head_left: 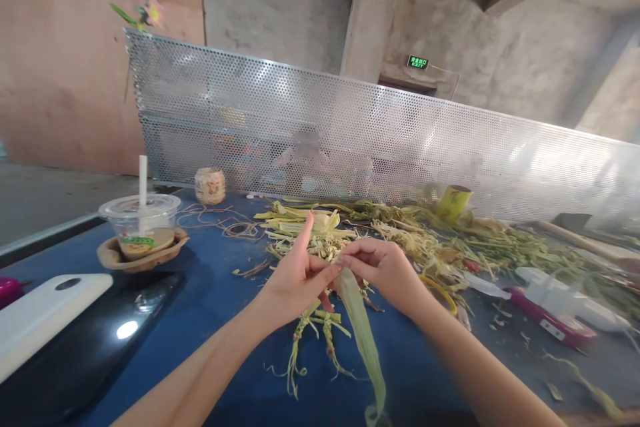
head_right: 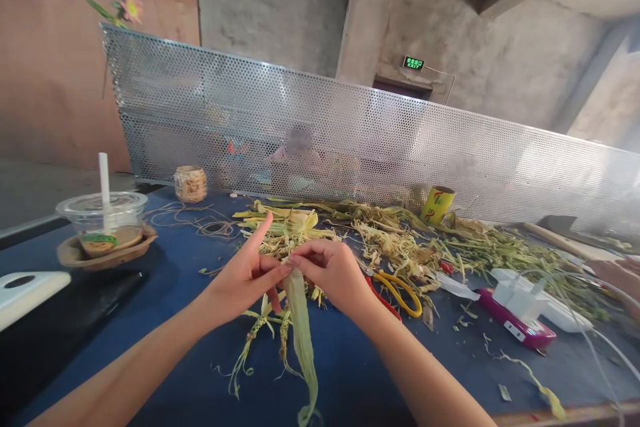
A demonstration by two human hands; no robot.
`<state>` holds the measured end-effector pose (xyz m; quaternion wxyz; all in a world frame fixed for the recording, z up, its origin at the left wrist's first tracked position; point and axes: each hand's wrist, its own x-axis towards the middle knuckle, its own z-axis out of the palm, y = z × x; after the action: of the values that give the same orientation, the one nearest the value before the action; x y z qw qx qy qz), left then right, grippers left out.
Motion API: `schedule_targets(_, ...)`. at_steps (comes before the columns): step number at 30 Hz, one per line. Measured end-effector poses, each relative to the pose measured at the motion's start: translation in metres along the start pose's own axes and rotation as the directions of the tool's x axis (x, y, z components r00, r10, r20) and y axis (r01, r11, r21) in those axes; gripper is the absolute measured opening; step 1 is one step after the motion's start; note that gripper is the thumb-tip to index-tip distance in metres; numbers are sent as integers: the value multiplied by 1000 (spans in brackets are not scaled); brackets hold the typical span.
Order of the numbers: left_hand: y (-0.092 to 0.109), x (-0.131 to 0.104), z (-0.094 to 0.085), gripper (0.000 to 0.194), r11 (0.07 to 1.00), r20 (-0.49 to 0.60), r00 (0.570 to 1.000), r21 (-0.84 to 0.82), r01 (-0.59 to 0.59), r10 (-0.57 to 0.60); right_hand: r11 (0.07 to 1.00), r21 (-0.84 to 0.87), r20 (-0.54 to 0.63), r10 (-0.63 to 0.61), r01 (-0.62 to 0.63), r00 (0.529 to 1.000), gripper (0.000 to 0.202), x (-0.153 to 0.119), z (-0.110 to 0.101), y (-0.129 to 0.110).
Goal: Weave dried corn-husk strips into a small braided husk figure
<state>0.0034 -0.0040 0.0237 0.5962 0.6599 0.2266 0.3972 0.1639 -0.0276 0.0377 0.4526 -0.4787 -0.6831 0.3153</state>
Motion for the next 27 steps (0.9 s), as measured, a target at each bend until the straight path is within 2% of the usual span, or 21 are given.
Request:
schedule_targets(4, -2, 1, -3, 103, 999, 26, 999, -10, 37, -36, 999, 43, 11, -32, 32, 999, 13, 1, 0, 5)
schedule_targets(10, -5, 2, -3, 102, 988, 74, 996, -141, 63, -53, 980, 181, 84, -99, 82, 992, 11, 1, -4, 8)
schedule_targets(16, -4, 1, -4, 103, 973, 87, 989, -191, 131, -116, 969, 247, 153, -66, 26, 986, 8, -2, -7, 9)
schedule_targets(19, -4, 2, -4, 97, 966, 102, 985, -206, 158, -140, 955, 291, 145, -100, 54, 984, 11, -1, -7, 13)
schedule_targets(22, -4, 4, -3, 96, 978, 56, 986, -126, 165, -159, 962, 251, 119, -139, 106, 983, 11, 1, -7, 20)
schedule_targets(25, -5, 6, -2, 105, 996, -32, 996, -36, 80, -81, 966, 195, 81, -189, 170, 979, 11, 3, -7, 26)
schedule_targets(27, -5, 7, -2, 106, 1000, -58, 998, -5, 30, -30, 961, 184, 97, -228, 207, 969, 11, 3, -8, 27)
